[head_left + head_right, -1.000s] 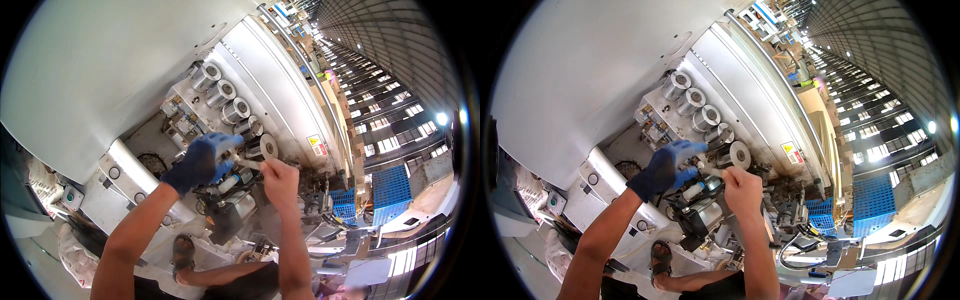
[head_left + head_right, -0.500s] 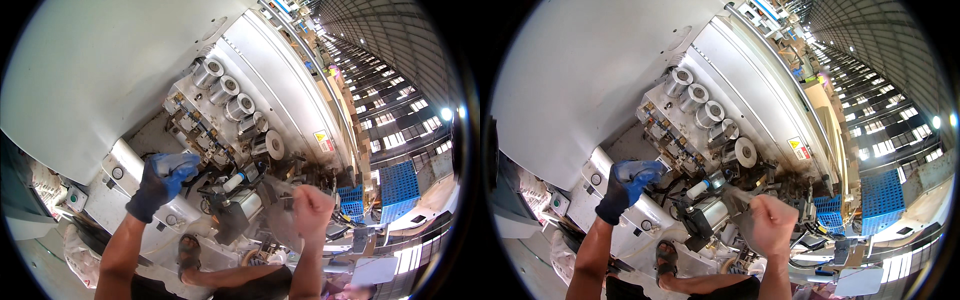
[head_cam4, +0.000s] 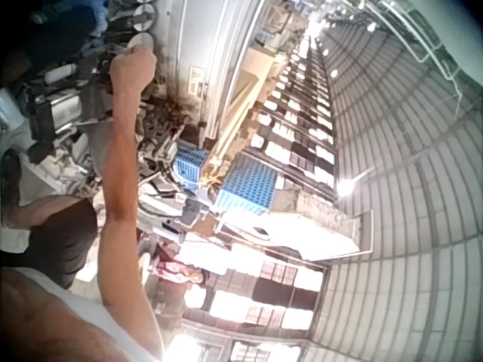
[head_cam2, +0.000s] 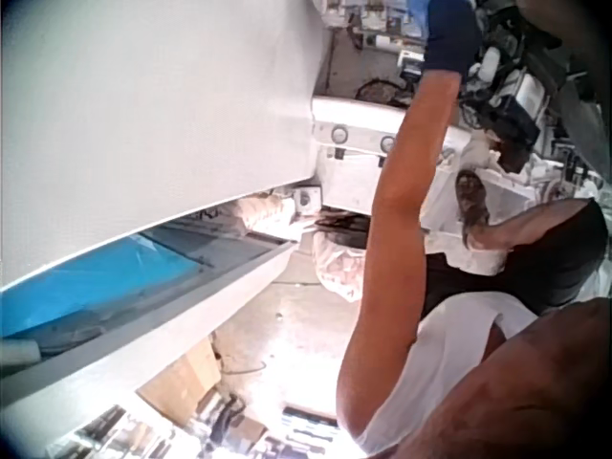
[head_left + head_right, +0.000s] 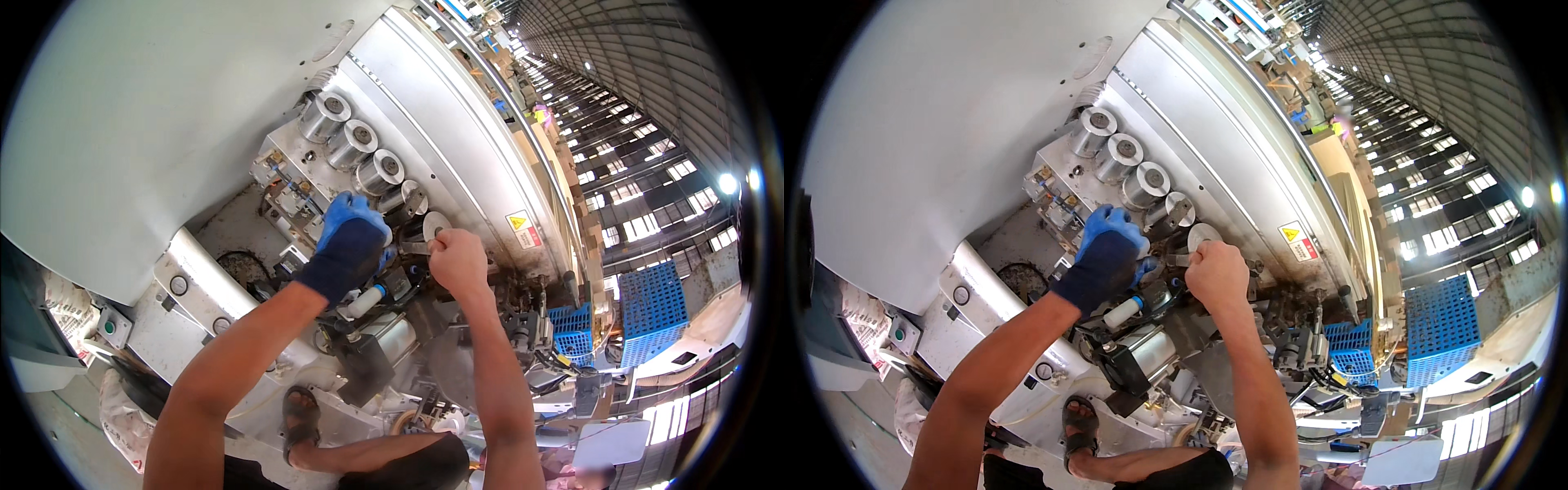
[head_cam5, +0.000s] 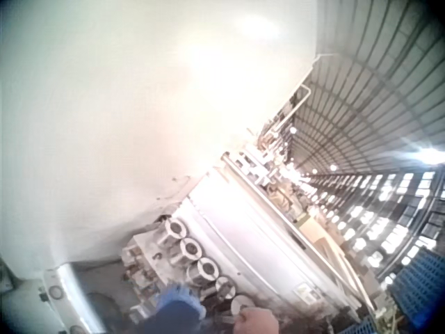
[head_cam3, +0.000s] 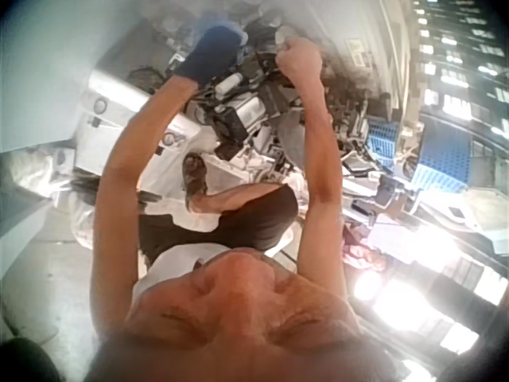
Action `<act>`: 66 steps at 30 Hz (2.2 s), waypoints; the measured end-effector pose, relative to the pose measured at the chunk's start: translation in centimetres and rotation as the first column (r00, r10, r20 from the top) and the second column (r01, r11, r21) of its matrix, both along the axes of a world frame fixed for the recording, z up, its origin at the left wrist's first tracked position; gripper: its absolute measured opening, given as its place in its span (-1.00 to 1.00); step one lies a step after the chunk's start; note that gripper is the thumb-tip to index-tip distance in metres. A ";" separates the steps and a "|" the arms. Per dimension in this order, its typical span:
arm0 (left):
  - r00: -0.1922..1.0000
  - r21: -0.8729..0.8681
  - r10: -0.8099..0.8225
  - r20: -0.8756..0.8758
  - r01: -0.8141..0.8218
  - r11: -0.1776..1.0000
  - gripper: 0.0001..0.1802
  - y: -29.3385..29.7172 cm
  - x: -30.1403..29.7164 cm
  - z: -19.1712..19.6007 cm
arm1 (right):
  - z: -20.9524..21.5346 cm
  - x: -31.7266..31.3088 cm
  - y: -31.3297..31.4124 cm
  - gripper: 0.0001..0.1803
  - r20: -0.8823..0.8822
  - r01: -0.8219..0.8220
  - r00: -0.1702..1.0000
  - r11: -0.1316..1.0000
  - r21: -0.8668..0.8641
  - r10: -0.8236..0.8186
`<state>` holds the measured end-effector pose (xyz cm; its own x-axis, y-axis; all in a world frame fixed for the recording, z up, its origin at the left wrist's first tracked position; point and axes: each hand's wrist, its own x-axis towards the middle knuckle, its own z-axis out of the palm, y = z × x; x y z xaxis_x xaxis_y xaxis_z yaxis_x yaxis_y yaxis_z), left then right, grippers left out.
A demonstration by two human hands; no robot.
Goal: The person carries a large wooden board and places it on a stack, then picks up a circular wooden piece and cuts a strip from it using a utility knife. They then thread the strip through a machine, adjusting various rollers and components with their hands.
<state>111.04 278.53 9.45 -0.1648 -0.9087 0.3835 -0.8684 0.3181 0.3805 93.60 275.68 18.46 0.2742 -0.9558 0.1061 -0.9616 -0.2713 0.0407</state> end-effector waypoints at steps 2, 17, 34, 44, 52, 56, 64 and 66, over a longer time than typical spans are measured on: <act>0.994 -0.024 0.056 0.092 -0.054 0.998 -0.76 -1.5 -1.8 -1.2 | -0.2 0.2 -0.1 -0.80 -0.012 0.030 0.999 0.999 0.019 -0.029; 1.000 0.133 -0.022 0.021 0.019 0.991 -0.70 -4.3 -4.6 -2.5 | -2.6 -0.4 -0.9 -0.79 0.065 0.054 0.997 0.998 -0.039 -0.052; 0.972 0.160 -0.018 -0.236 0.057 0.985 -0.77 -6.0 -5.7 -5.0 | -3.0 -0.4 -0.8 -0.78 0.063 0.119 0.991 0.992 -0.047 -0.116; 0.929 0.255 0.082 -0.361 0.013 0.967 -0.77 -6.8 -6.4 -6.0 | -2.7 0.1 -0.8 -0.78 0.036 0.180 0.983 0.984 0.018 -0.180; 0.974 0.146 0.004 -0.224 0.030 0.989 -0.76 -6.3 -5.9 -5.3 | -2.8 0.4 -0.4 -0.77 0.079 0.179 0.981 0.984 -0.017 -0.177; 0.985 0.153 -0.067 -0.158 0.091 0.984 -0.75 -5.7 -5.4 -4.3 | -3.1 0.0 -0.3 -0.77 0.105 0.158 0.983 0.986 -0.045 -0.152; 0.996 0.236 -0.056 -0.065 0.069 0.969 -0.78 -5.9 -5.5 -4.1 | -3.0 0.3 0.0 -0.75 0.106 0.154 0.983 0.986 -0.061 -0.147; 0.997 0.253 -0.058 -0.053 0.070 0.965 -0.80 -6.2 -5.8 -4.3 | -3.0 0.4 0.0 -0.75 0.107 0.153 0.984 0.986 -0.061 -0.146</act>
<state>105.26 272.37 5.14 -0.2137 -0.9654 0.1496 -0.8296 0.2602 0.4941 94.02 275.64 15.50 0.1132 -0.9746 0.1932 -0.9912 -0.1241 -0.0456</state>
